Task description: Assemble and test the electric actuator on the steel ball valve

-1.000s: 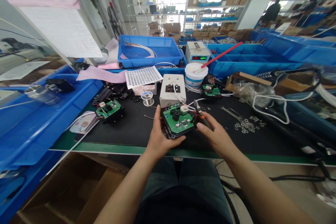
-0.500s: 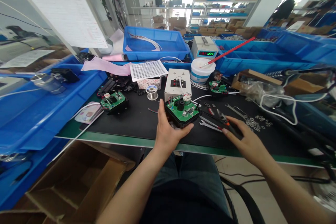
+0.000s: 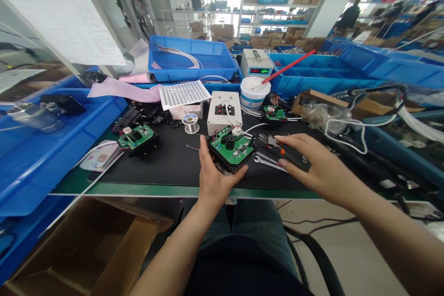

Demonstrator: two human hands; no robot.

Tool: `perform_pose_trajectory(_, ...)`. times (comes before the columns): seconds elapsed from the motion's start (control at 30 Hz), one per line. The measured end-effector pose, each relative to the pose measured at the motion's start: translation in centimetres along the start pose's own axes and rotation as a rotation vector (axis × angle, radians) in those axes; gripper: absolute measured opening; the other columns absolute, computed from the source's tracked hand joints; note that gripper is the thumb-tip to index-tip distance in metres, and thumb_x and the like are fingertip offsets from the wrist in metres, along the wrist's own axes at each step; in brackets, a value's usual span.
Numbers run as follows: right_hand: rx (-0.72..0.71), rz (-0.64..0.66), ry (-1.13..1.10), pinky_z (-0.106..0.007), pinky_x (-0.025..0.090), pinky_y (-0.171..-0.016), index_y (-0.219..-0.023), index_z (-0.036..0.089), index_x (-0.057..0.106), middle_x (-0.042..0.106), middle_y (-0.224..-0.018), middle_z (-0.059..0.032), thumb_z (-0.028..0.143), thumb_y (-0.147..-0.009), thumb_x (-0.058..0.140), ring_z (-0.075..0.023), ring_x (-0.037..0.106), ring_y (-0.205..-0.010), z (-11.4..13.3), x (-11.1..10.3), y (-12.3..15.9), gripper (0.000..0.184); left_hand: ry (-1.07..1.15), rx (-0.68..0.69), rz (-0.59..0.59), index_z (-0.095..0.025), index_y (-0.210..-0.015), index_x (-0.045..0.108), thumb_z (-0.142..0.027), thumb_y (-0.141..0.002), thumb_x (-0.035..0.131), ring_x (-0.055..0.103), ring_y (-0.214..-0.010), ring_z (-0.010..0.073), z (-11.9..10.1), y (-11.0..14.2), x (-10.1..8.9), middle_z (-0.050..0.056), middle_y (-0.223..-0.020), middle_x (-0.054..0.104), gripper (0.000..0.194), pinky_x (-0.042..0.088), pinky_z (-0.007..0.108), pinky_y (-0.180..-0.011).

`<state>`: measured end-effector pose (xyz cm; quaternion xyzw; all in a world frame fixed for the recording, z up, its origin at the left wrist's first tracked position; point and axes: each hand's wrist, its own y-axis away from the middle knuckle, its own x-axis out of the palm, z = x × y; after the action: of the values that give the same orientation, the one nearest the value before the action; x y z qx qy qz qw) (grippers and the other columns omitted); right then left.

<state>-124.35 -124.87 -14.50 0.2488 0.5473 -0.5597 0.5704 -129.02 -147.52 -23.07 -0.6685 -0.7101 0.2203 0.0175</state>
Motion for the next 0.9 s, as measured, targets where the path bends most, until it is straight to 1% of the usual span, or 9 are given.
perform_pose_trajectory(0.13, 0.002, 0.023, 0.000, -0.046, 0.049, -0.085, -0.130, 0.021, 0.051, 0.054, -0.117, -0.0094, 0.036, -0.095, 0.046, -0.0289, 0.055, -0.104, 0.6, -0.3, -0.2, 0.039, -0.019, 0.008, -0.007, -0.020, -0.150, 0.004, -0.046, -0.064, 0.082, 0.035, -0.136, 0.0374, 0.0, 0.2, 0.1, 0.022, -0.145, 0.034, 0.119, 0.038, 0.053, -0.107)
perform_pose_trajectory(0.27, -0.011, 0.030, 0.038, -0.044, 0.050, -0.083, -0.129, 0.019, 0.052, 0.055, -0.115, -0.0099, 0.035, -0.095, 0.045, -0.0285, 0.056, -0.102, 1.3, -1.0, -0.5, 0.039, -0.022, 0.026, -0.044, -0.021, -0.150, 0.007, -0.046, -0.062, 0.084, 0.040, -0.133, 0.0377, 0.1, 0.5, 0.4, 0.021, -0.143, 0.037, 0.120, 0.042, 0.050, -0.104)
perform_pose_trajectory(0.37, -0.038, 0.044, 0.108, -0.041, 0.052, -0.078, -0.128, 0.017, 0.054, 0.057, -0.111, -0.0101, 0.035, -0.095, 0.044, -0.0278, 0.059, -0.095, 1.7, -1.7, -0.7, 0.038, -0.037, 0.016, -0.052, -0.019, -0.150, 0.009, -0.049, -0.061, 0.083, 0.040, -0.133, 0.0392, 0.0, 0.7, 0.5, 0.022, -0.142, 0.038, 0.120, 0.043, 0.053, -0.103)
perform_pose_trajectory(0.47, -0.098, 0.042, 0.213, -0.038, 0.052, -0.071, -0.124, 0.016, 0.058, 0.058, -0.107, -0.0102, 0.033, -0.094, 0.046, -0.0265, 0.061, -0.087, 1.7, -2.5, -0.9, 0.038, -0.039, 0.016, -0.047, -0.018, -0.150, 0.008, -0.050, -0.061, 0.083, 0.039, -0.134, 0.0398, 0.1, 0.7, 0.6, 0.023, -0.142, 0.038, 0.121, 0.041, 0.055, -0.104)
perform_pose_trajectory(0.57, -0.216, 0.038, 0.311, -0.036, 0.051, -0.066, -0.121, 0.015, 0.062, 0.060, -0.102, -0.0107, 0.027, -0.091, 0.048, -0.0259, 0.061, -0.083, 1.1, -3.6, -1.6, 0.036, -0.017, 0.045, -0.043, -0.019, -0.150, 0.009, -0.045, -0.060, 0.084, 0.042, -0.132, 0.0383, 0.4, 0.6, 0.6, 0.022, -0.143, 0.037, 0.120, 0.043, 0.052, -0.103)
perform_pose_trajectory(0.63, -0.334, 0.044, 0.339, -0.037, 0.051, -0.066, -0.118, 0.015, 0.065, 0.060, -0.100, -0.0118, 0.025, -0.089, 0.048, -0.0263, 0.060, -0.082, 0.4, -4.5, -2.5, 0.034, 0.006, 0.059, -0.024, -0.020, -0.150, 0.010, -0.042, -0.060, 0.085, 0.046, -0.129, 0.0370, 0.8, 0.4, 0.3, 0.021, -0.145, 0.037, 0.119, 0.046, 0.050, -0.101)
perform_pose_trajectory(0.7, -0.492, 0.079, 0.356, -0.039, 0.050, -0.067, -0.116, 0.015, 0.066, 0.060, -0.100, -0.0130, 0.024, -0.089, 0.049, -0.0274, 0.059, -0.083, -0.5, -5.4, -3.6, 0.034, 0.039, 0.063, 0.033, -0.021, -0.150, 0.009, -0.042, -0.060, 0.085, 0.051, -0.125, 0.0355, 1.1, 0.2, -0.1, 0.020, -0.146, 0.037, 0.120, 0.048, 0.049, -0.099)
perform_pose_trajectory(0.8, -0.694, 0.173, 0.378, -0.043, 0.048, -0.073, -0.120, 0.017, 0.064, 0.059, -0.105, -0.0124, 0.023, -0.089, 0.050, -0.0287, 0.057, -0.090, -2.0, -6.4, -5.6, 0.035, 0.097, 0.077, 0.163, -0.022, -0.151, 0.008, -0.044, -0.060, 0.085, 0.055, -0.120, 0.0333, 1.6, -0.5, -0.7, 0.018, -0.145, 0.039, 0.121, 0.049, 0.048, -0.098)
perform_pose_trajectory(0.9, -0.748, 0.203, 0.351, -0.043, 0.046, -0.076, -0.122, 0.019, 0.063, 0.058, -0.110, -0.0107, 0.023, -0.090, 0.051, -0.0279, 0.056, -0.094, -2.8, -6.6, -7.1, 0.035, 0.146, 0.068, 0.220, -0.023, -0.151, 0.008, -0.043, -0.061, 0.084, 0.055, -0.121, 0.0321, 1.8, -1.1, -1.1, 0.016, -0.145, 0.041, 0.120, 0.049, 0.046, -0.098)
